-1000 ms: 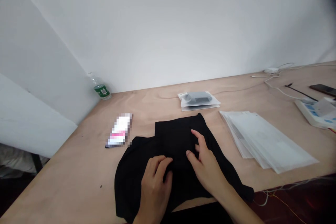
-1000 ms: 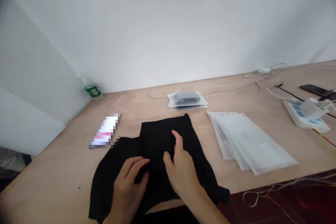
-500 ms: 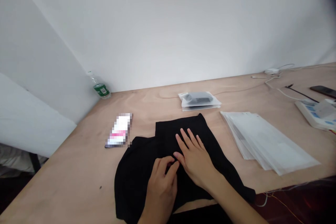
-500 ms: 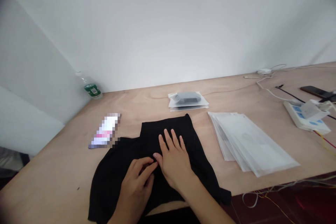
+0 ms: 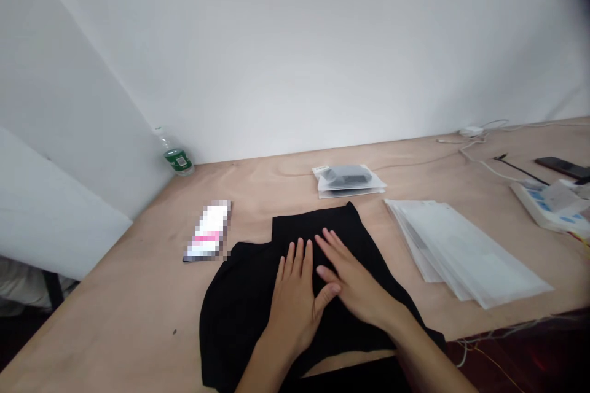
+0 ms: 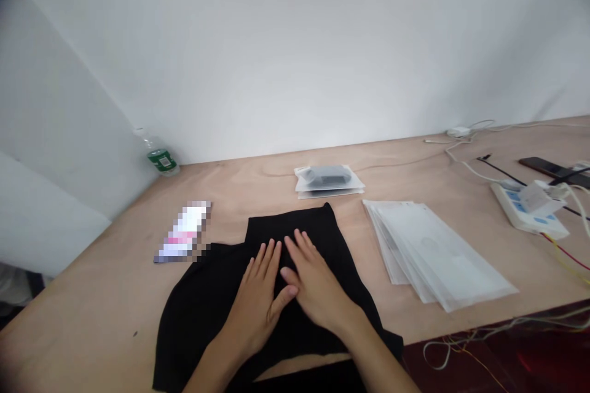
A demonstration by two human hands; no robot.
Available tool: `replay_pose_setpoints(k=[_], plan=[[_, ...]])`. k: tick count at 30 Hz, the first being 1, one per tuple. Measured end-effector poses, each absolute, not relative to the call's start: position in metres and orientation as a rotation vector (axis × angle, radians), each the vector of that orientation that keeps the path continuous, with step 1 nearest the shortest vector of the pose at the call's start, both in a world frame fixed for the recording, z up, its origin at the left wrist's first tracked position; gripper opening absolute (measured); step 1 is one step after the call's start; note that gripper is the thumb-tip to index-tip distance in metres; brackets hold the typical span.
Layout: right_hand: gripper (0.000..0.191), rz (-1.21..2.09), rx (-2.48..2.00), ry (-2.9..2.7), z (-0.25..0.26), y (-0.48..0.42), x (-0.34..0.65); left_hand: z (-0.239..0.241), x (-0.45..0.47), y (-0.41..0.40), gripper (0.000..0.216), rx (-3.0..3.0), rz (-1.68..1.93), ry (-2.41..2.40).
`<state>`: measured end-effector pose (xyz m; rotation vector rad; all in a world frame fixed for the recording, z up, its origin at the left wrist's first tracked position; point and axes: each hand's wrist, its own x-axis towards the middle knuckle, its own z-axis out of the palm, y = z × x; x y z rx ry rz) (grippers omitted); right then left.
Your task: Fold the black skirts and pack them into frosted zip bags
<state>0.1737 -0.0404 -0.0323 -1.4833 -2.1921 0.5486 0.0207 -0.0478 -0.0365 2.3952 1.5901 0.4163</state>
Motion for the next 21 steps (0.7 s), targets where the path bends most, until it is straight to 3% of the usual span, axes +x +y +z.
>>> replay_pose_setpoints(k=[7,13,17,21], plan=[[0.052,-0.162,-2.194,-1.654,-0.046,-0.045,0.273,-0.042,0.023,-0.051,0.071,2.442,0.45,1.637],[0.045,-0.148,-2.468,-1.629,-0.05,-0.048,0.297,-0.045,0.02,-0.049,0.069,2.463,0.456,1.632],[0.047,-0.323,-2.225,-1.673,-0.031,-0.058,0.264,-0.03,0.02,-0.055,0.055,2.572,0.696,1.635],[0.043,-0.264,-1.639,-2.2,-0.007,-0.07,0.215,-0.005,0.019,-0.061,0.041,2.811,0.953,1.483]])
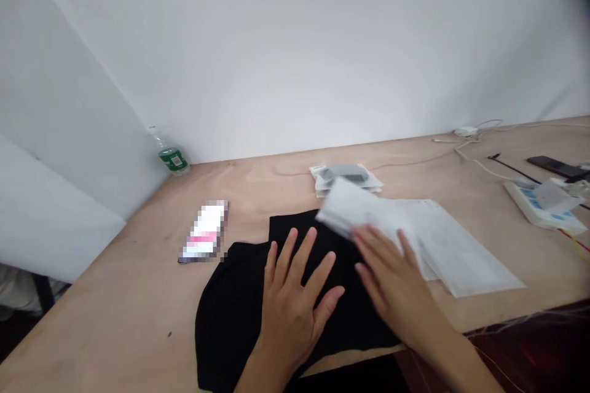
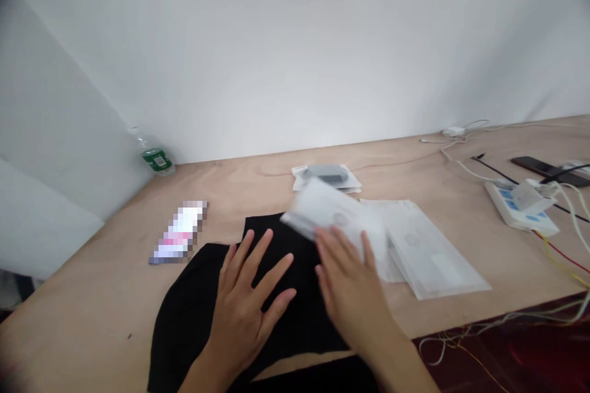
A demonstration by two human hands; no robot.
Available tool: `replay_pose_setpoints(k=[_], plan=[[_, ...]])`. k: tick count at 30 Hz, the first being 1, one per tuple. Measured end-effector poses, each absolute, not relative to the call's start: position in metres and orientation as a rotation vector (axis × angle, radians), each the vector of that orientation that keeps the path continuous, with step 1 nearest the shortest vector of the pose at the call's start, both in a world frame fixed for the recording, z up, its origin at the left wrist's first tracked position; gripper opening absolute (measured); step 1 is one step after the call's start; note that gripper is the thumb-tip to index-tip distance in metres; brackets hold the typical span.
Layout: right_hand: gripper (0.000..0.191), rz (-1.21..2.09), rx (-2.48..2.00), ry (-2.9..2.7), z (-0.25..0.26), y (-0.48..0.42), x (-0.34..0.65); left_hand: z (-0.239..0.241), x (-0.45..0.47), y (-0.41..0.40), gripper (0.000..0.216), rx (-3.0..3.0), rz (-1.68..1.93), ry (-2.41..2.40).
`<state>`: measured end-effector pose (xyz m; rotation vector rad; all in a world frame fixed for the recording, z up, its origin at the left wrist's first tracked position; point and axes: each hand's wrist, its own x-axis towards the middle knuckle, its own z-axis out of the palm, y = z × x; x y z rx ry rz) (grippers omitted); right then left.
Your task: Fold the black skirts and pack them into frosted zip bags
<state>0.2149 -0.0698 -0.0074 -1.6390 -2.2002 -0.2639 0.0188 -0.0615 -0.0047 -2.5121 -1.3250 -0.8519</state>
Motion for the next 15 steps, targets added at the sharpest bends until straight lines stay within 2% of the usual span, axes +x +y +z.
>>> replay_pose_setpoints(k=[4,7,10,15], plan=[[0.05,-0.092,-1.279,-2.387,0.0,-0.073,0.183,-0.002,0.011,-0.059,0.032,-2.515,-0.715,-1.431],[0.041,-0.063,-1.27,-2.039,-0.004,-0.073,0.175,-0.014,0.002,-0.053,0.03,-2.406,-0.807,-1.633],[0.028,0.076,-1.491,-1.642,-0.011,-0.067,0.171,-0.025,-0.005,-0.047,0.033,-2.194,-1.046,-1.675],[0.054,0.454,-2.004,-1.727,-0.021,-0.039,0.166,-0.035,-0.008,-0.045,0.041,-2.064,-1.201,-1.677]])
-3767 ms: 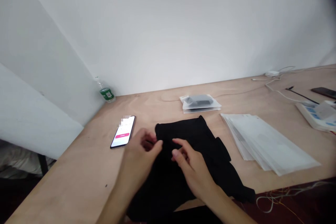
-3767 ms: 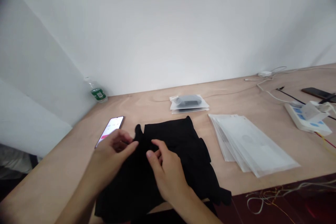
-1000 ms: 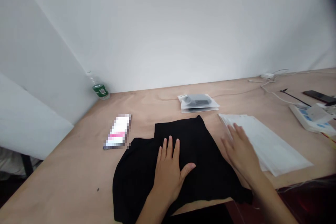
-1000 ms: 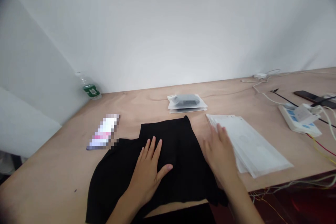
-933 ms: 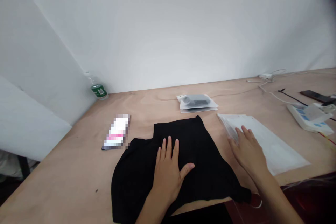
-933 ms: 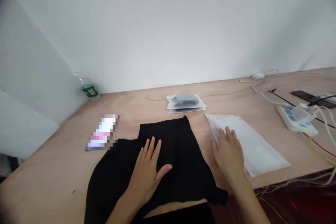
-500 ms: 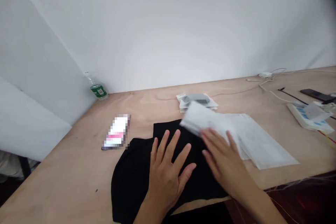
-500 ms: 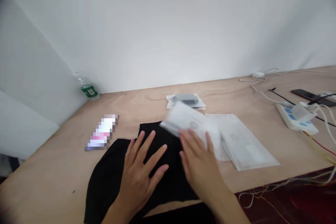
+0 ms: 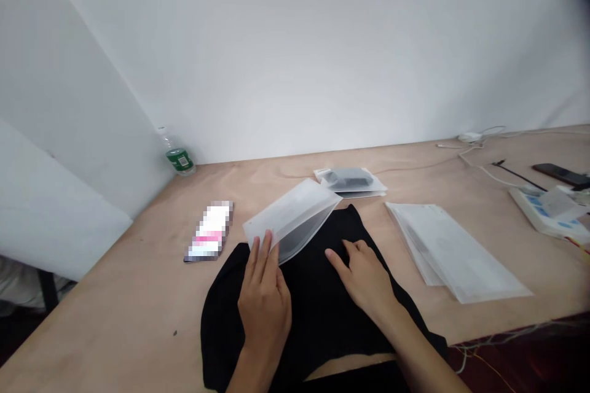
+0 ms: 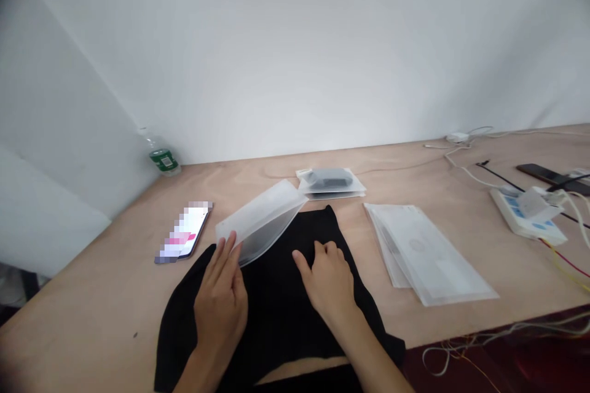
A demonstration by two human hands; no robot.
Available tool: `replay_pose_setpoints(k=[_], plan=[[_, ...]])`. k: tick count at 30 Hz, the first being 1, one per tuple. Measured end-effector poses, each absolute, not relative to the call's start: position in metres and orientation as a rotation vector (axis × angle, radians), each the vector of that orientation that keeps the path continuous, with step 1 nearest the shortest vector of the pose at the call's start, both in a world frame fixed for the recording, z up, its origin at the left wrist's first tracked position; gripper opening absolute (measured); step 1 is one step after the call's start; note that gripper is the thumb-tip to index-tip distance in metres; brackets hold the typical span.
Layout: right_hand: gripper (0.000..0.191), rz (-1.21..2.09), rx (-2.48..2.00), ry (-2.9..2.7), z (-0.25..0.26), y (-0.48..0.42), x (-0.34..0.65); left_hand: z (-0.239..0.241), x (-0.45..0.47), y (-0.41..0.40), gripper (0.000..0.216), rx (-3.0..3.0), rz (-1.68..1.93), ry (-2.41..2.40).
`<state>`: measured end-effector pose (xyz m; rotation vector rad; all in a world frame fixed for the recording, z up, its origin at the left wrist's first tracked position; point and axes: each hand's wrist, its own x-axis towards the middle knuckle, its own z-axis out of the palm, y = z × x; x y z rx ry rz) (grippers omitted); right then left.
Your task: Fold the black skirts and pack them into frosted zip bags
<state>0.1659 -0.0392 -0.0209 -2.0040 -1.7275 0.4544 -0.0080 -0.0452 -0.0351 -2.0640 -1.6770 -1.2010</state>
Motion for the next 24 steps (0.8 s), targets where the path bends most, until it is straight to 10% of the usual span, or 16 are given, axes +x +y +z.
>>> replay_pose_setpoints(k=[15,24], plan=[[0.082,1.18,-1.674,-1.125,-0.021,-0.023,0.152,-0.038,-0.015,-0.042,0.046,-1.972,-1.454,-1.818],[0.033,1.737,-1.196,-0.477,0.009,-0.066,0.17,-0.031,-0.018,-0.038,0.045,-1.907,-1.383,-1.866]])
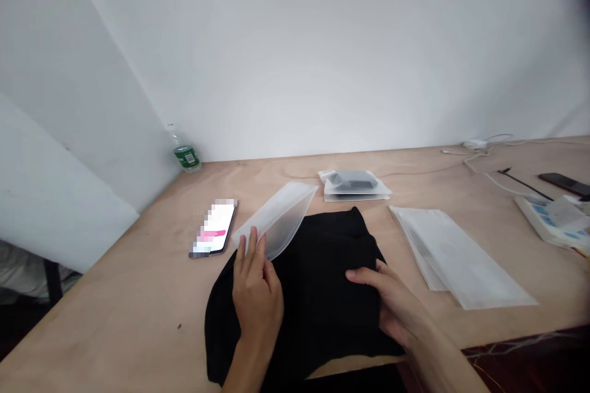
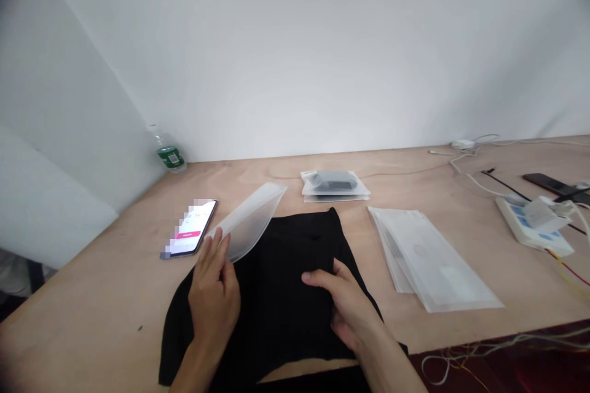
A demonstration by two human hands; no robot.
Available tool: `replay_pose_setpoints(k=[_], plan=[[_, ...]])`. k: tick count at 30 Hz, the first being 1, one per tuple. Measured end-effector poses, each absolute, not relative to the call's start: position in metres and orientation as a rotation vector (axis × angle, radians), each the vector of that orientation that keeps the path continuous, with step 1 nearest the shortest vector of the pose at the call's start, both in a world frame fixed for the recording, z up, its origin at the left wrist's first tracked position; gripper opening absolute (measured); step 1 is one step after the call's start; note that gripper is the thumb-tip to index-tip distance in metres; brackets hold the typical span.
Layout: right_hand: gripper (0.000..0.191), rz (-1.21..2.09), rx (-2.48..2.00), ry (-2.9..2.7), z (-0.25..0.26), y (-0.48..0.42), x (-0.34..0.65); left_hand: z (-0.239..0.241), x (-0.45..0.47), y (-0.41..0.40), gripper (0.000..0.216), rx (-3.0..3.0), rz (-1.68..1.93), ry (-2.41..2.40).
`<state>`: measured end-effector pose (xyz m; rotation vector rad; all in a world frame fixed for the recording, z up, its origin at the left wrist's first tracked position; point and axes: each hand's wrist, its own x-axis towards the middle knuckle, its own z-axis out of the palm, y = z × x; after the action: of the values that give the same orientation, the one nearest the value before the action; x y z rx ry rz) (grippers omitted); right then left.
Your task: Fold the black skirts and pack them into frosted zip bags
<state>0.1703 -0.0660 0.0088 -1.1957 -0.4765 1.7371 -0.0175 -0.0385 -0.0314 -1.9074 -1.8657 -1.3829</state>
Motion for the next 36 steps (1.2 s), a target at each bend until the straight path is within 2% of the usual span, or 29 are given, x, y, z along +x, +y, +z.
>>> replay_pose_setpoints(k=[3,7,12,15,18,23,30,36], plan=[[0.038,1.731,-1.178,-0.425,0.013,-0.07,0.172,-0.032,-0.013,-0.04,0.047,-2.033,-1.333,-1.766],[0.035,1.655,-1.189,-0.362,0.008,-0.053,0.165,-0.029,-0.001,-0.046,0.052,-2.241,-1.268,-1.604],[0.039,1.427,-0.939,-0.143,0.002,-0.043,0.152,-0.026,0.023,-0.051,0.064,-2.365,-1.131,-1.534],[0.037,1.584,-0.807,-0.088,0.008,-0.047,0.149,-0.025,0.035,-0.052,0.071,-2.493,-1.04,-1.516],[0.026,1.702,-0.743,0.049,0.015,-0.047,0.15,-0.023,0.042,-0.053,0.073,-2.634,-0.944,-1.456],[0.024,1.706,-0.791,0.186,0.015,-0.037,0.147,-0.016,0.04,-0.056,0.064,-2.812,-0.849,-1.272],[0.017,1.653,-0.88,-0.067,0.001,-0.04,0.134,-0.01,0.022,-0.054,0.069,-3.021,-0.918,-1.145],[0.022,1.636,-0.853,-0.119,0.005,-0.037,0.132,-0.014,0.007,-0.061,0.069,-3.062,-0.897,-1.072]])
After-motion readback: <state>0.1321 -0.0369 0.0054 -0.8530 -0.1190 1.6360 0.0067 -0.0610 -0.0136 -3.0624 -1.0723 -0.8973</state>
